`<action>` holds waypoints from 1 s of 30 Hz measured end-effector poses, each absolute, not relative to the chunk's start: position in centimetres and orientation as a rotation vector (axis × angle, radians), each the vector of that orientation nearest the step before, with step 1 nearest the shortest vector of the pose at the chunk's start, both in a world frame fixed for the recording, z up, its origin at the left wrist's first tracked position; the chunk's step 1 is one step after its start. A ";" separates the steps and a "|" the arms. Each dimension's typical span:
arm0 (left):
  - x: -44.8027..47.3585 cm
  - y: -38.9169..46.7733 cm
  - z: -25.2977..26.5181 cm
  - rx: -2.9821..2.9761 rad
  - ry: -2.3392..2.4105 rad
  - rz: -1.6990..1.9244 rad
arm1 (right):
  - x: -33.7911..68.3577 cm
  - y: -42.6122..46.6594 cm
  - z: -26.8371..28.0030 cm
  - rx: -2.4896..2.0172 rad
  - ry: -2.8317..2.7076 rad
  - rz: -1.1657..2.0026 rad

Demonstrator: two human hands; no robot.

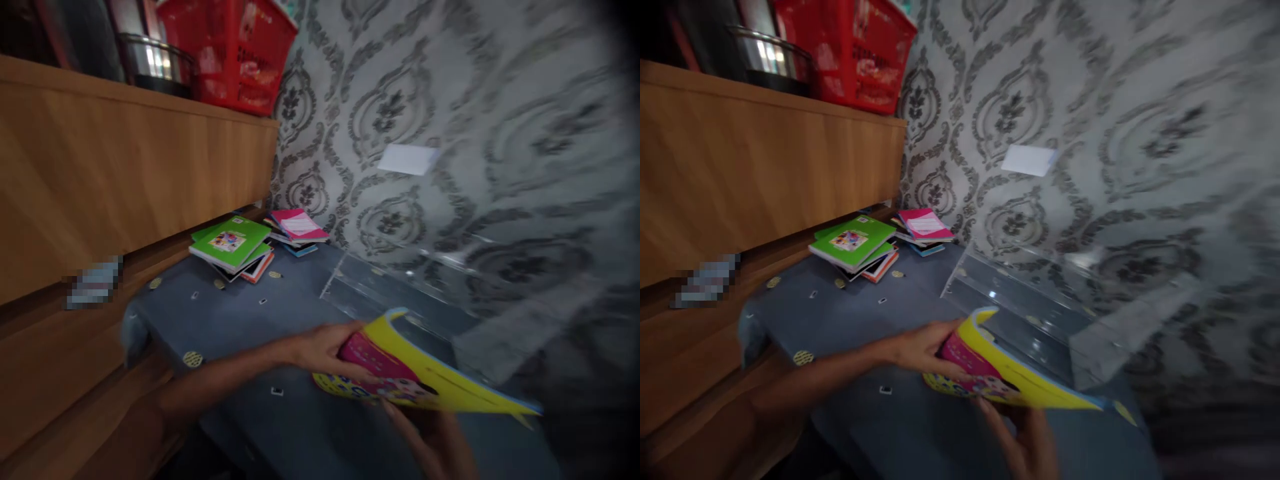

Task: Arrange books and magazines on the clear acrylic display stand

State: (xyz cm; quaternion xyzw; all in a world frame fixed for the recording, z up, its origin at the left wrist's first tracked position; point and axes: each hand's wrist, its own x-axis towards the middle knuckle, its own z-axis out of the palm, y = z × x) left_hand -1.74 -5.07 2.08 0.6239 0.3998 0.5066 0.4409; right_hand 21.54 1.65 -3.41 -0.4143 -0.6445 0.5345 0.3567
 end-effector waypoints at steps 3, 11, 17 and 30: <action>-1.6 -5.6 2.9 1.518 0.990 1.255 | 21.1 0.8 -2.7 -0.985 -1.674 1.399; -4.4 -4.3 5.9 1.476 1.273 1.072 | 20.8 1.0 -2.1 -0.882 -1.733 1.276; -6.0 -3.2 6.6 1.455 1.326 1.124 | 21.0 2.2 -0.4 -0.804 -1.745 1.254; -6.3 7.5 20.3 1.826 1.312 1.608 | 19.3 14.9 15.0 -0.635 -1.855 0.531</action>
